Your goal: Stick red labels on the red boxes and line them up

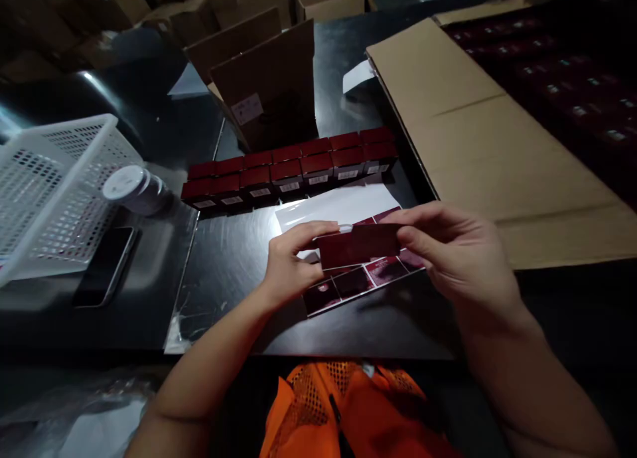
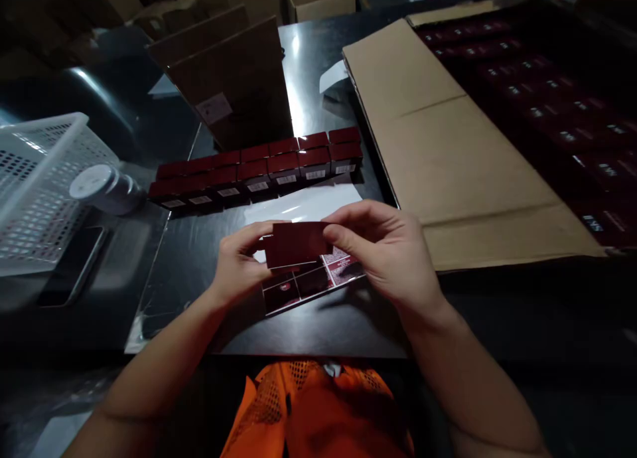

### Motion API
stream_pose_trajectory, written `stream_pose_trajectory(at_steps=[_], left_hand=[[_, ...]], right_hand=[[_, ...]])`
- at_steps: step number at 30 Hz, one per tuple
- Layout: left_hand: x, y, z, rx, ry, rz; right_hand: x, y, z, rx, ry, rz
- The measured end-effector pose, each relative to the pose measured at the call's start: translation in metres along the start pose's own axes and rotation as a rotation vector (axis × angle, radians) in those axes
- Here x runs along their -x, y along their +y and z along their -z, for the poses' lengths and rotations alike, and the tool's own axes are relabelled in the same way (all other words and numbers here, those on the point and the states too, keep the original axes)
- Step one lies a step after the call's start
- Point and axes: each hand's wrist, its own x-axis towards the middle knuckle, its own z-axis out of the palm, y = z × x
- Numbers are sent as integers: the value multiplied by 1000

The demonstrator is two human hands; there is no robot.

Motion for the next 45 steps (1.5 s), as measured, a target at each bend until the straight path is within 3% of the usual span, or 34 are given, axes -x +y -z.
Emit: stream_pose_trajectory(at_steps=[3,8,45], left_hand=[[1,0,0,-45,-6,-26],[1,1,1,-77,1,-52],[4,1,-1,-112,-6,-85]], right_hand=[[-1,3,-2,45,-76,-233],[-1,10,-5,56,-79,-304],[1,11,-12,125,-52,-278]])
